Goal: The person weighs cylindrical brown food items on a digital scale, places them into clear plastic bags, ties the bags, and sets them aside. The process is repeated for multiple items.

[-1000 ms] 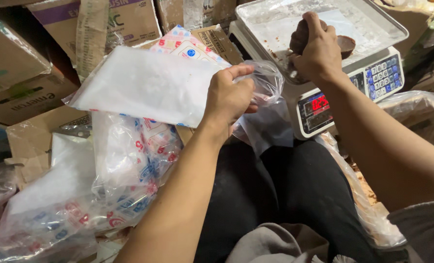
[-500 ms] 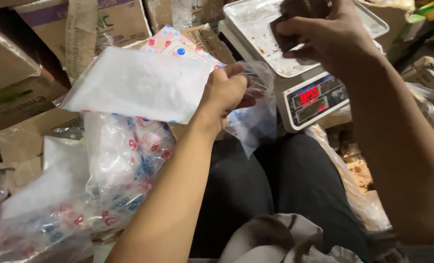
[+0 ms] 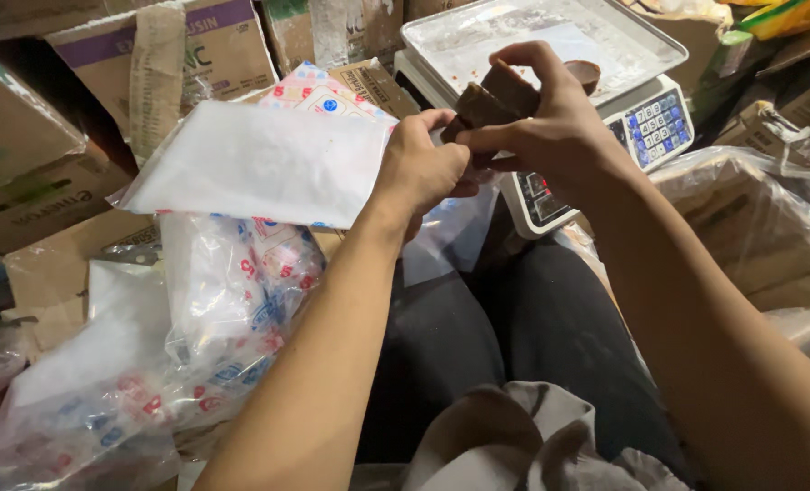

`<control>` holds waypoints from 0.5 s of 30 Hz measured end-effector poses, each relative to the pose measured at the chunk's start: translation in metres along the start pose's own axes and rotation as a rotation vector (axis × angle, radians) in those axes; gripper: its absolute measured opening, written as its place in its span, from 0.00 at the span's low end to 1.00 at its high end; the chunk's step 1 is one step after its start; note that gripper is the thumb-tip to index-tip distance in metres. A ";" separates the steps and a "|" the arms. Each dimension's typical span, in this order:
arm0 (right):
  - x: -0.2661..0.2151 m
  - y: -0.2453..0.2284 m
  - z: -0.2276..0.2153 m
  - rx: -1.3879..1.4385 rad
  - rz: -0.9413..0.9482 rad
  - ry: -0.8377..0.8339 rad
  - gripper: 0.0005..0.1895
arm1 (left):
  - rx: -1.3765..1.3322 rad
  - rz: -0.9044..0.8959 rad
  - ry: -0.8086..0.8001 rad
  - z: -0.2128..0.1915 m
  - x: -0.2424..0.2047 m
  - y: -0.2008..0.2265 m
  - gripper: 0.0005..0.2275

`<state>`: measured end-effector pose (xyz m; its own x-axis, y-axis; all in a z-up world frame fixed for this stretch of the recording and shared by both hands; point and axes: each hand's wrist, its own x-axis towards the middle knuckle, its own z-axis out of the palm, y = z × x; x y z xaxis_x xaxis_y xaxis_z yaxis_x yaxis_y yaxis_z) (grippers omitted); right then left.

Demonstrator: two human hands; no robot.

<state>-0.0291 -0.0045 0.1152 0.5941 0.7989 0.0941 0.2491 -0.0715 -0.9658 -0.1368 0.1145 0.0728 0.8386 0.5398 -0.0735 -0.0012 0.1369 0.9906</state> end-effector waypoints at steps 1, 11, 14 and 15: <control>-0.003 -0.003 -0.001 0.024 0.025 0.022 0.40 | -0.004 0.004 0.000 0.000 -0.002 0.000 0.21; -0.013 -0.020 -0.011 0.351 0.181 0.100 0.29 | -0.036 0.021 -0.016 0.001 -0.014 0.006 0.20; -0.013 -0.019 -0.011 0.414 0.203 0.051 0.26 | 0.013 0.028 0.045 0.002 -0.017 0.012 0.21; -0.013 -0.019 -0.011 0.414 0.211 0.038 0.26 | 0.031 0.031 0.032 0.002 -0.018 0.013 0.21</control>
<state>-0.0333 -0.0197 0.1345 0.6288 0.7692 -0.1137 -0.2021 0.0205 -0.9791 -0.1505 0.1050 0.0871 0.8206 0.5697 -0.0455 -0.0099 0.0938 0.9955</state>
